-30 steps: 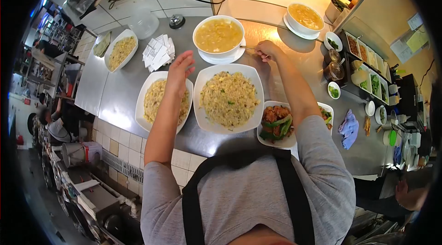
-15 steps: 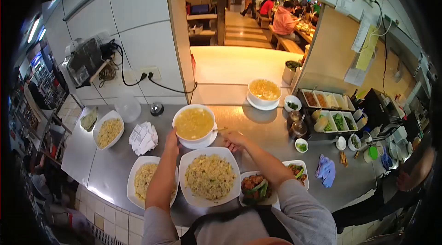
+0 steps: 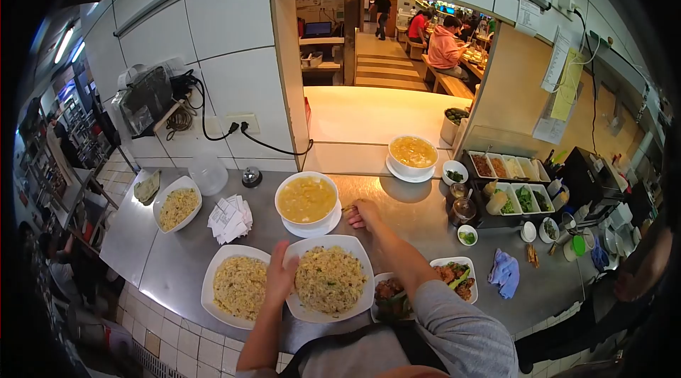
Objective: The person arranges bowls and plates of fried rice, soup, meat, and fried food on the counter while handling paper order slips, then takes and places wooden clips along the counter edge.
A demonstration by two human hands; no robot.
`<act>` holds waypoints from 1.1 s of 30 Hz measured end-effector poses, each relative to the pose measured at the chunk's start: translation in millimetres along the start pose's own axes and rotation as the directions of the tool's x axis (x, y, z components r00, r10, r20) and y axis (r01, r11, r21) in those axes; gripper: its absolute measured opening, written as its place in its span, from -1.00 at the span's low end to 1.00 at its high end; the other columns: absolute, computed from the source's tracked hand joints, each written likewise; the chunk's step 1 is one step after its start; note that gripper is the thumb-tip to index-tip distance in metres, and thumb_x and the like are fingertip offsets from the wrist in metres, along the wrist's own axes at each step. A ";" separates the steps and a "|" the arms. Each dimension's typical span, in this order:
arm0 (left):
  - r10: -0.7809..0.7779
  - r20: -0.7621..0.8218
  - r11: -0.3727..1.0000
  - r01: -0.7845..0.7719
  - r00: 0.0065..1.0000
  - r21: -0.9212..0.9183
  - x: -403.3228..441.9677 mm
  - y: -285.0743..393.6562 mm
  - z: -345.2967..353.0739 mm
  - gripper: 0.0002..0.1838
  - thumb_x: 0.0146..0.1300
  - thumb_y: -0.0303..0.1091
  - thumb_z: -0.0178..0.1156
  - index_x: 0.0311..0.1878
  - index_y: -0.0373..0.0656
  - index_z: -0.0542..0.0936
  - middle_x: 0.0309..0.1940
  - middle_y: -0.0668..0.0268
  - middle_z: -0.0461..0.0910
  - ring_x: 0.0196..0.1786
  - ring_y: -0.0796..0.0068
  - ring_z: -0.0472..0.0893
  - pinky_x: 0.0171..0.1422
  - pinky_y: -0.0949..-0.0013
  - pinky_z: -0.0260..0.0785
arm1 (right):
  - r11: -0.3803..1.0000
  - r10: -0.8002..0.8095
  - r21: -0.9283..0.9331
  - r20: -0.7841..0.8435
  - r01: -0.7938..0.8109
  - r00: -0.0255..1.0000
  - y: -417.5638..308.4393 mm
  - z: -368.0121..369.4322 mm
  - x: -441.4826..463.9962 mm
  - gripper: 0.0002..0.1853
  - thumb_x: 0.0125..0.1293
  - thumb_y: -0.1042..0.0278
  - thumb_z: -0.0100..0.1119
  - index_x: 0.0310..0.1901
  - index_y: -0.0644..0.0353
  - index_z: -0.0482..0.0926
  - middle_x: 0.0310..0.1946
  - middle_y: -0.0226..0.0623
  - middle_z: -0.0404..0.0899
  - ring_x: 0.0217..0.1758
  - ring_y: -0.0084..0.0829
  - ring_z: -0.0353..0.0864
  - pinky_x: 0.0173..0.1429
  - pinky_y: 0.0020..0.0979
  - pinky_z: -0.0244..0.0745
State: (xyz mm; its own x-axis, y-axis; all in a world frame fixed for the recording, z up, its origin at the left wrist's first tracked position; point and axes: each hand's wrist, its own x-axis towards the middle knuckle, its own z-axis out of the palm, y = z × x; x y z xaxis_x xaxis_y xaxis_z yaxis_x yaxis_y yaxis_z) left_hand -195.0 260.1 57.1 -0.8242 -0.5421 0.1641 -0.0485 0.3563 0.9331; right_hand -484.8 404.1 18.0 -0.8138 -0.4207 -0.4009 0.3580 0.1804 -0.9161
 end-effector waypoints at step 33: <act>-0.606 0.227 0.445 0.562 0.762 -0.697 -126.7 41.7 -3.7 -0.61 -0.04 -0.52 0.05 -0.06 -0.38 0.43 -0.18 0.15 0.56 -0.25 0.27 0.62 -0.17 0.21 0.56 | 0.544 -0.369 -0.656 0.373 0.523 0.851 -80.3 -144.6 -232.6 -0.66 0.30 0.26 0.09 0.06 0.22 0.44 -0.29 -0.32 0.57 -0.36 -0.53 0.59 -0.27 -0.51 0.50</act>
State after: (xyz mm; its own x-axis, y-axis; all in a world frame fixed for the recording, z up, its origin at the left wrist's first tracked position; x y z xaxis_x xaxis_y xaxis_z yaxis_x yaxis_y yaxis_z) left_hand -90.5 340.8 76.4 -0.7273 -0.4561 -0.5128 -0.0910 -0.6766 0.7307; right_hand -390.5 616.0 184.2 -0.6543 -0.7563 -0.0019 -0.5315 0.4616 -0.7103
